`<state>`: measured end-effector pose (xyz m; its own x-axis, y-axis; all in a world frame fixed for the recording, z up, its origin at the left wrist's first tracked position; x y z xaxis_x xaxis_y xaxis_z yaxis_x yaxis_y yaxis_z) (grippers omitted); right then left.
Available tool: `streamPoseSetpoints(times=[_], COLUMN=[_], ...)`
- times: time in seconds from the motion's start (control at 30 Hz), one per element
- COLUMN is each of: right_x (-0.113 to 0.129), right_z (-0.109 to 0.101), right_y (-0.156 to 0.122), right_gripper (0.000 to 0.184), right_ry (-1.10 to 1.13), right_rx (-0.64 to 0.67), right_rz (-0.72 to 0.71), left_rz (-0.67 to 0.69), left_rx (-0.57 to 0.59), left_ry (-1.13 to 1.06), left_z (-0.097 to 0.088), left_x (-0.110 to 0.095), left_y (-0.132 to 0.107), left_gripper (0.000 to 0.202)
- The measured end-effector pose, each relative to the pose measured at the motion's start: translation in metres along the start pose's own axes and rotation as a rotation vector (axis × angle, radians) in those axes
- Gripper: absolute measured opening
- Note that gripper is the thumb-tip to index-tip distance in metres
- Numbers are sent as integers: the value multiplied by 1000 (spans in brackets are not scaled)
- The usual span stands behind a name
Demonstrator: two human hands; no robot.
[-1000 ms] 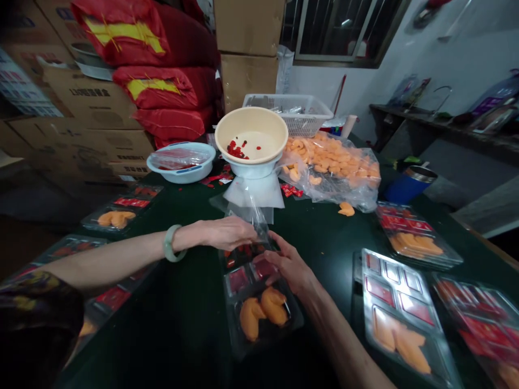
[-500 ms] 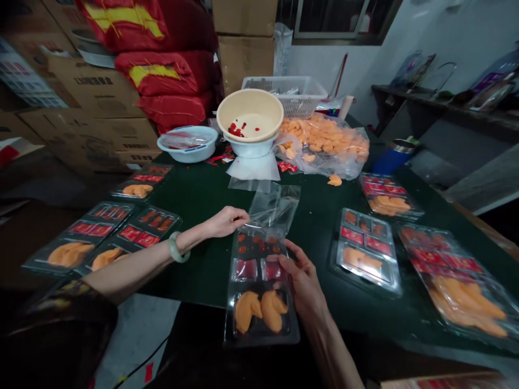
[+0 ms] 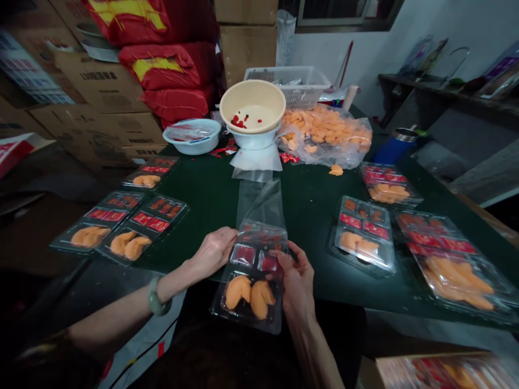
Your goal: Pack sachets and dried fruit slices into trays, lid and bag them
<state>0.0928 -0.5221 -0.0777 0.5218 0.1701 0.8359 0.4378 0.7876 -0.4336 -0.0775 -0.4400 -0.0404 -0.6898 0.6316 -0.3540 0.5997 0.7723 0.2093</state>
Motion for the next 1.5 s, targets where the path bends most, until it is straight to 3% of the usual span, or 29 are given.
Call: streamPoseSetpoints(times=[0.13,0.3,0.37,0.5,0.57,0.67,0.8,0.9,0.97,1.07,1.17,1.3,1.5], right_x=[-2,19,24,15,11,10,13,19,25,31,26,6,-19], right_z=[5,29,32,14,3,6,32,49,62,84,104,117,131], right_y=[14,24,14,-17,-24,-15,10,22,26,31,34,34,22], right_gripper=[35,18,31,89,85,49,23,30,40,32,22,13,15], right_ry=[-252,-1067,-1245,-1348,-1409,-1380,-1291,-1340,-1467,-1665,-1711,-1682,-1556], right_rx=[-107,-144,6,611,702,613,355,180,142,242,411,354,433], right_rz=[-194,-680,-816,-869,-920,-1056,-1094,-1003,-1005,-1185,-1369,-1385,-1567], left_rz=[8,56,74,134,185,286,433,455,408,281,172,207,226], left_rx=[1,129,163,189,207,234,215,141,65,-56,-213,-405,-426], left_ry=[27,213,265,238,212,227,369,422,425,428,417,323,174], left_z=[-3,5,8,6,3,-1,-1,-1,-3,-7,-13,-15,-2], left_x=[4,13,14,14,13,8,-3,-6,-4,2,6,1,8], left_y=[-11,3,6,8,10,15,19,14,10,4,0,-15,-57], left_gripper=[24,37,38,41,40,33,24,20,18,20,23,21,13])
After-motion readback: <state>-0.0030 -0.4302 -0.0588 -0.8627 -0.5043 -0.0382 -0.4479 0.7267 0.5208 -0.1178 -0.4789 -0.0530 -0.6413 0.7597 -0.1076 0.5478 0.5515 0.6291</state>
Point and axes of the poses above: each hand's wrist, its own y-axis towards the middle knuckle, its own z-axis out of the palm, x = y × z, the point moved 5 cm from there along y, towards the middle knuckle, and after that the axes turned 2 degrees about -x, right-handed, at the moved point
